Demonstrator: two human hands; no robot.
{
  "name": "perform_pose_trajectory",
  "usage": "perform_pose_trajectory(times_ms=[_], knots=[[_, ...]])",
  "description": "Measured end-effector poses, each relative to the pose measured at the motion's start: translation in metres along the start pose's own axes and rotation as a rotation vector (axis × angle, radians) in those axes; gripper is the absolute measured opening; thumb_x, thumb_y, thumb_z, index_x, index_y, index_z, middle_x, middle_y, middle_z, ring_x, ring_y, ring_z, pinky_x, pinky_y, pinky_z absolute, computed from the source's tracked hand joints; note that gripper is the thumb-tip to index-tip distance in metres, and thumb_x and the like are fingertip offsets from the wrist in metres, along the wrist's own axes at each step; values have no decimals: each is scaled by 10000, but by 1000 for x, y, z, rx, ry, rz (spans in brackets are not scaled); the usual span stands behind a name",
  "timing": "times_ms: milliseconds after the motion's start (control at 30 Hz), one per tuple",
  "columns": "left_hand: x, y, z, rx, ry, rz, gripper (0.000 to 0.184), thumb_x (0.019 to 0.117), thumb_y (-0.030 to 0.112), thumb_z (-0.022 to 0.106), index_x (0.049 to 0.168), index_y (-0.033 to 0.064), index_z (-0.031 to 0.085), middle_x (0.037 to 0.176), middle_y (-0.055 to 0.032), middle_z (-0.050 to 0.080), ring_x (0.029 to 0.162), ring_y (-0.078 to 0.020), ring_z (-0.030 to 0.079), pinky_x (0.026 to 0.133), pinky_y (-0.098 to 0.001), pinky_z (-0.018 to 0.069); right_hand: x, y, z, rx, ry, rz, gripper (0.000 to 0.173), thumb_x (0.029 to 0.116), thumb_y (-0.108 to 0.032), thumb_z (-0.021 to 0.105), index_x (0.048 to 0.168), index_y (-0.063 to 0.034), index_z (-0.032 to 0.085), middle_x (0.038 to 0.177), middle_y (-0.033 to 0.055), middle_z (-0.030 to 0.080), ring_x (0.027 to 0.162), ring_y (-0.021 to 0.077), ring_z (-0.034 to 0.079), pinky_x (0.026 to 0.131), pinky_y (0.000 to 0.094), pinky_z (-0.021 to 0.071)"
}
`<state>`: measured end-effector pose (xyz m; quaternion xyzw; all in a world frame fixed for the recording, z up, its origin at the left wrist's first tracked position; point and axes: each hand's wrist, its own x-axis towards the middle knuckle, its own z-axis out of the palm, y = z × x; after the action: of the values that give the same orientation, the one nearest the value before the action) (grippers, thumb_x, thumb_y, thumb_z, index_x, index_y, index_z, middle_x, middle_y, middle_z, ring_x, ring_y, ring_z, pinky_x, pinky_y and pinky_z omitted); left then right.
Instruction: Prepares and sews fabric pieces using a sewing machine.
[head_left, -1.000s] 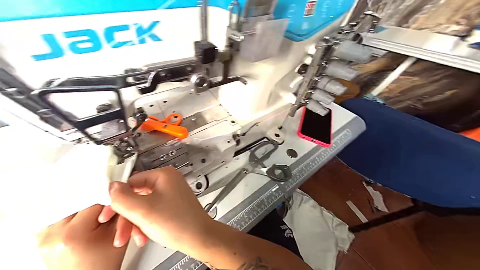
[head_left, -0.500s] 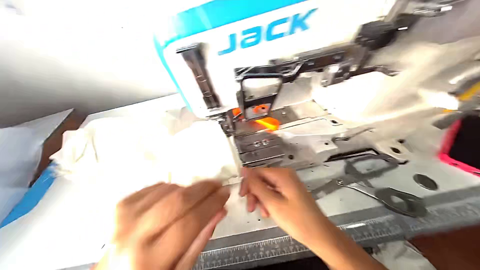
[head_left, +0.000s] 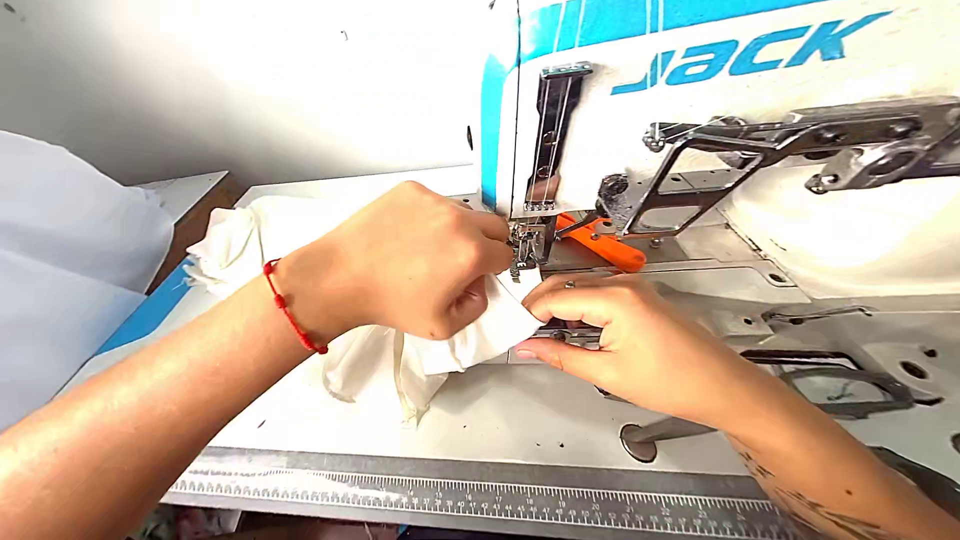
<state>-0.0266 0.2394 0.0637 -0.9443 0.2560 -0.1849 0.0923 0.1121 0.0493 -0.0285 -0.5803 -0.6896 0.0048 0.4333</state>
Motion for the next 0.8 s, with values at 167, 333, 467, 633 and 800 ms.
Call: perform_pose_trajectory(times_ms=[167,333,467,633,800], knots=[[2,13,5,-115,-32,18,194,829,216,549,673,142,639,677,49,580,577,-66,549,452,-269,379,-25,-23,29,70,165,53,310,995,-339,652,822,-89,711,769,-11,673,679,-20,560,600,108,436],[-7,4,16,-22,-64,-59,227,875,230,516,819,131,713,883,8,703,703,-124,660,502,-320,471,-37,-14,43,92,211,42,300,1019,-285,638,841,-51,698,882,32,725,889,22,666,786,135,529],[-2,16,5,-48,-4,-6,231,862,256,537,689,150,648,725,51,593,623,-59,551,476,-252,366,-33,-13,41,143,224,76,301,1022,-300,629,870,-59,727,874,5,717,788,-35,623,705,96,502],[-4,10,14,-27,-47,-28,222,850,257,525,686,144,624,703,32,576,589,-90,554,452,-282,371,-32,-12,42,168,217,94,295,1014,-314,639,876,-73,740,905,-4,722,789,-46,636,685,91,525],[0,20,5,-11,-30,-13,229,832,261,536,633,164,594,662,66,527,577,-54,498,460,-251,312,-33,-12,42,173,226,97,281,1010,-306,645,887,-73,742,908,-5,722,774,-50,627,677,87,519]])
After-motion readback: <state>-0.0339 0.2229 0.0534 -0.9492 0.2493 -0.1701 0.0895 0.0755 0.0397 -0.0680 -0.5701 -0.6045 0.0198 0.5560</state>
